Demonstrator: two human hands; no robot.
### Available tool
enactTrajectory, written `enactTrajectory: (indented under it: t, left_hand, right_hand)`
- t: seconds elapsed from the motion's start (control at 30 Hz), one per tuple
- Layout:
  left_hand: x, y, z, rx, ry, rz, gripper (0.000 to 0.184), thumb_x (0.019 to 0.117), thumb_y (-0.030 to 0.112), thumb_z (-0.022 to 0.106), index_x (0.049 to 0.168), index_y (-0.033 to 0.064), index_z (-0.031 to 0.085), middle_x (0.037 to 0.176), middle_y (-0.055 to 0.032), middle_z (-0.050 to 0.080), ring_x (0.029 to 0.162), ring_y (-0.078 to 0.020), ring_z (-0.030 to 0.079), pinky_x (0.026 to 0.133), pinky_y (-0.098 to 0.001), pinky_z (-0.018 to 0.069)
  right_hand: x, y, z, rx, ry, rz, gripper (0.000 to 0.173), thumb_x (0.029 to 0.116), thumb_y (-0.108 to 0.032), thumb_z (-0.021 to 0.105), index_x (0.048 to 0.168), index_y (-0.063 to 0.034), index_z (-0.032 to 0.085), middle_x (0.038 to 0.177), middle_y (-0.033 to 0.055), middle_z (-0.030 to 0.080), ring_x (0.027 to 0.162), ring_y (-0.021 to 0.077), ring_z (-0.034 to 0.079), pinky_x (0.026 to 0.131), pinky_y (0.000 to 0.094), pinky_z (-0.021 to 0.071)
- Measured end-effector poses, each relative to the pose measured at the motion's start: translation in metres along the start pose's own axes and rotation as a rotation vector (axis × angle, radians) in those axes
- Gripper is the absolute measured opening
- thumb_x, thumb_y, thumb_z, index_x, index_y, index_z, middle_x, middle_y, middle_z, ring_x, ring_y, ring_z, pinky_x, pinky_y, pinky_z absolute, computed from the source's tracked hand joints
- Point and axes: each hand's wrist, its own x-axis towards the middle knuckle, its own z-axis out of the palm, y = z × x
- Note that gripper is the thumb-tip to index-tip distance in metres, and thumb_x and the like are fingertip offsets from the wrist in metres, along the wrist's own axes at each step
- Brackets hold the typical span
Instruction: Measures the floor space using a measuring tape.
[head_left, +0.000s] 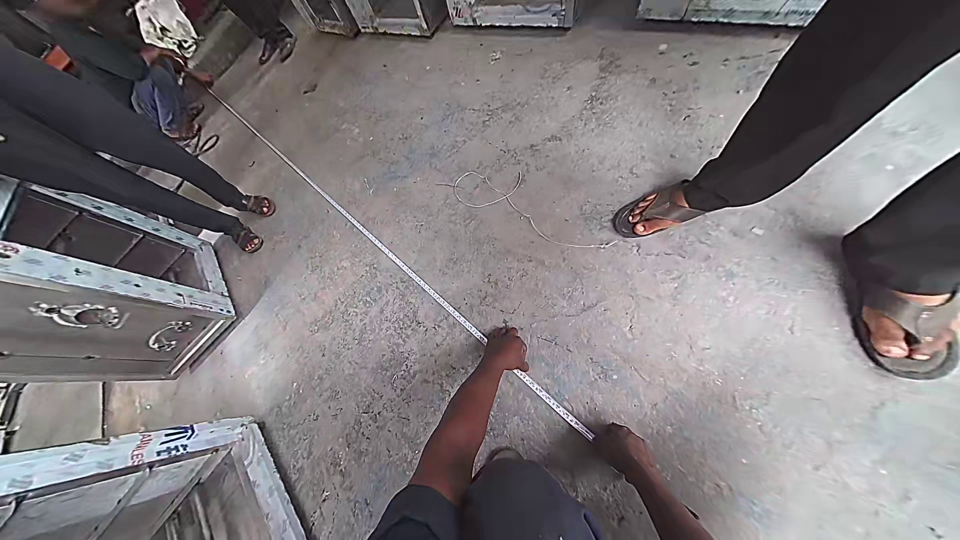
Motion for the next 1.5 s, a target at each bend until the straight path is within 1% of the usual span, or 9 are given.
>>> enactTrajectory:
  t: [0.2,0.37,0.67,0.9,1.0,1.17,1.27,1.37,1.5]
  left_hand:
    - [0.004,-0.002,0.003,-0.008,-0.027,0.003,0.044,0.0796,0.052,0.078,0.108,0.0182,0.076,0.145,-0.0120,0.053,0.139,-0.0354,0.044,0.108,-0.0663,0.0401]
    - [0.006,-0.004,0.005,0.008,-0.006,0.029,0.046,0.0782,0.055,0.078,0.105,0.0176,0.077,0.138,-0.0122,0.058,0.133,-0.0336,0.051,0.109,-0.0605,0.0426]
    - [0.007,-0.005,0.002,0.006,-0.030,0.045,0.046,0.0788,0.053,0.078,0.107,0.0166,0.077,0.138,-0.0137,0.058,0.132,-0.0349,0.051,0.109,-0.0604,0.0425]
    - [0.008,-0.008,0.000,0.012,-0.013,0.036,0.046,0.0777,0.054,0.079,0.106,0.0168,0.077,0.138,-0.0146,0.058,0.132,-0.0361,0.051,0.108,-0.0616,0.0431]
    - [0.010,-0.004,-0.001,0.000,-0.038,0.037,0.046,0.0788,0.052,0.079,0.107,0.0159,0.076,0.136,-0.0154,0.059,0.132,-0.0366,0.051,0.108,-0.0625,0.0421]
    - [0.030,-0.011,0.016,0.044,-0.005,0.061,0.040,0.0769,0.055,0.081,0.094,0.0193,0.078,0.118,-0.0118,0.067,0.120,-0.0342,0.059,0.101,-0.0602,0.0483]
    - [0.031,-0.013,0.021,0.060,0.014,0.070,0.040,0.0746,0.056,0.082,0.091,0.0204,0.078,0.115,-0.0105,0.067,0.118,-0.0332,0.060,0.100,-0.0592,0.0494]
    - [0.028,-0.011,0.017,0.023,0.017,0.060,0.040,0.0746,0.055,0.083,0.091,0.0195,0.077,0.117,-0.0121,0.065,0.120,-0.0352,0.057,0.096,-0.0633,0.0497]
    - [0.028,-0.012,0.018,0.013,0.025,0.054,0.039,0.0743,0.055,0.083,0.091,0.0205,0.077,0.117,-0.0122,0.065,0.121,-0.0357,0.057,0.098,-0.0631,0.0493]
  right_hand:
    - [0.004,0.002,0.003,-0.016,-0.005,0.028,0.037,0.0941,-0.039,0.065,0.111,-0.0065,0.072,0.118,0.0184,0.071,0.113,0.0352,0.068,0.092,0.0578,0.0528]
    - [0.007,0.005,0.007,0.021,-0.006,0.052,0.037,0.0934,-0.040,0.065,0.109,-0.0083,0.072,0.114,0.0177,0.072,0.109,0.0351,0.069,0.088,0.0580,0.0539]
    - [0.011,0.004,0.008,-0.008,-0.005,0.034,0.039,0.0932,-0.042,0.065,0.110,-0.0084,0.074,0.116,0.0182,0.072,0.112,0.0356,0.069,0.091,0.0585,0.0532]
    - [0.016,0.004,0.009,0.000,0.015,0.020,0.037,0.0930,-0.042,0.065,0.107,-0.0082,0.073,0.114,0.0180,0.073,0.110,0.0351,0.069,0.089,0.0581,0.0536]
    - [0.000,0.002,-0.001,0.030,-0.015,0.035,0.039,0.0940,-0.041,0.063,0.111,-0.0068,0.072,0.118,0.0185,0.071,0.113,0.0356,0.067,0.092,0.0584,0.0534]
    - [-0.007,0.002,-0.009,0.069,-0.050,0.056,0.041,0.0926,-0.040,0.062,0.114,-0.0059,0.069,0.122,0.0188,0.069,0.118,0.0361,0.065,0.093,0.0599,0.0520]
    - [-0.008,0.003,-0.007,0.082,-0.043,0.056,0.040,0.0916,-0.039,0.062,0.114,-0.0062,0.069,0.122,0.0187,0.069,0.119,0.0357,0.065,0.093,0.0604,0.0518]
    - [-0.009,0.003,-0.005,0.083,-0.040,0.056,0.041,0.0928,-0.038,0.061,0.117,-0.0057,0.067,0.124,0.0189,0.068,0.120,0.0354,0.064,0.095,0.0595,0.0515]
    - [-0.009,0.004,-0.005,0.082,-0.033,0.049,0.040,0.0930,-0.037,0.061,0.117,-0.0058,0.067,0.124,0.0185,0.068,0.120,0.0351,0.064,0.095,0.0594,0.0517]
